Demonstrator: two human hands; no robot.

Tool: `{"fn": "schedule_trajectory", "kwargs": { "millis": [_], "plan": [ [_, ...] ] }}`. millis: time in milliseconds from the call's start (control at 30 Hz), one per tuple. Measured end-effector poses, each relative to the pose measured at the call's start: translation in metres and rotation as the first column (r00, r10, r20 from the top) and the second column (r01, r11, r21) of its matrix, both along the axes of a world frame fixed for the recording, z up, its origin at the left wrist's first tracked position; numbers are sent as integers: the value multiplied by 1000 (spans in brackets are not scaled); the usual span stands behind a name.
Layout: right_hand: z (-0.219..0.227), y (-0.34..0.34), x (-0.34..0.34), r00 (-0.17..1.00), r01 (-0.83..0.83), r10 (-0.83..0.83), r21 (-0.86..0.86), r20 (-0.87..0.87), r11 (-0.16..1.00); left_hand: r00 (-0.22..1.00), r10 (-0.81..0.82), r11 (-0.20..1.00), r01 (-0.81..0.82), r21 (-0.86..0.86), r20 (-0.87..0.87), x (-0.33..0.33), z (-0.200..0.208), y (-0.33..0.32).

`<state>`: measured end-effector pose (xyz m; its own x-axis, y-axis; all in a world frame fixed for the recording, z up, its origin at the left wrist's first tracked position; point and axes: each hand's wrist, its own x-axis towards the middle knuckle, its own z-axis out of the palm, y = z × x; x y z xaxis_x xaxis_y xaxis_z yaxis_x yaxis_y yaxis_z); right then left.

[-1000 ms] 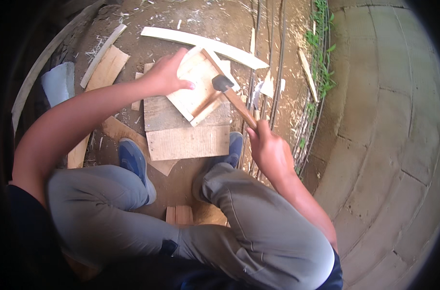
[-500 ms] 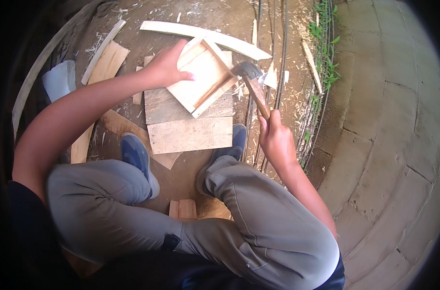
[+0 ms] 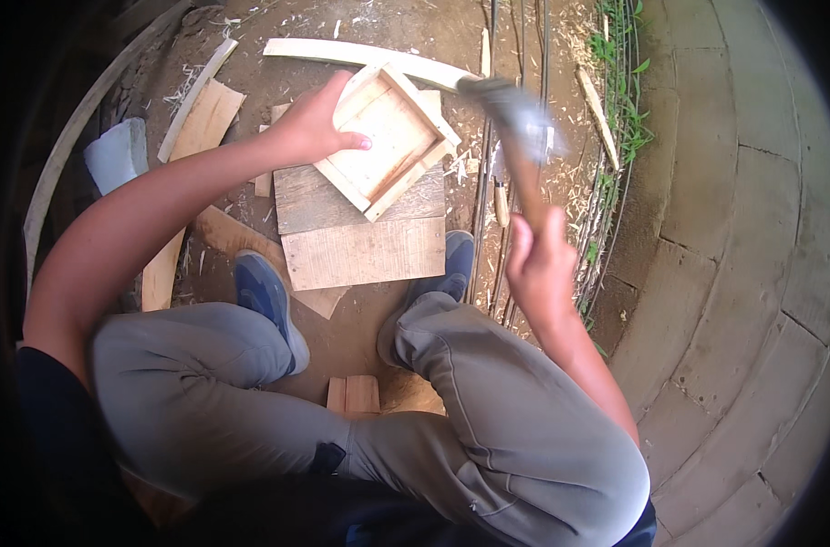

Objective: The person assembles a small wooden box by hammering nails into pre-cut wooden pieces. They repeatedly position the pieces and strike them with a hammer to join the frame.

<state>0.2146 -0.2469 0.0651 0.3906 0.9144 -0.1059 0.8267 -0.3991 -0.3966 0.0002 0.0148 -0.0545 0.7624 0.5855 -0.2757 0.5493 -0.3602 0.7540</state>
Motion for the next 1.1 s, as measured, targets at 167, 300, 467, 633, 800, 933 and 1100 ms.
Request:
{"fn": "schedule_trajectory", "kwargs": {
  "millis": [167, 300, 467, 633, 800, 933, 1100],
  "plan": [
    [13, 12, 0, 998, -62, 67, -261, 11, 963, 1000, 8, 999, -9, 50, 23, 0, -4, 5],
    [-10, 1, -1, 999, -36, 37, -88, 12, 995, 1000, -14, 1000, 13, -20, -23, 2, 1, 1],
    [20, 17, -4, 996, 41, -40, 10, -84, 999, 1000, 15, 1000, -15, 4, -1, 1, -2, 3],
    [-15, 6, 3, 968, -188, 208, -150, 139, 971, 1000, -10, 1000, 10, -8, -9, 3, 2, 5],
    [-2, 12, -1, 998, -2, 6, 47, -68, 999, 1000, -7, 1000, 7, -10, -12, 6, 3, 9],
    [-5, 16, 6, 986, -146, 155, -146, 54, 978, 1000, 25, 1000, -25, 8, -9, 3, 1, 11],
    [-17, 1, 8, 999, -33, 32, -102, -14, 994, 1000, -18, 996, 16, -87, -20, 8, 4, 5]
  ]
}}
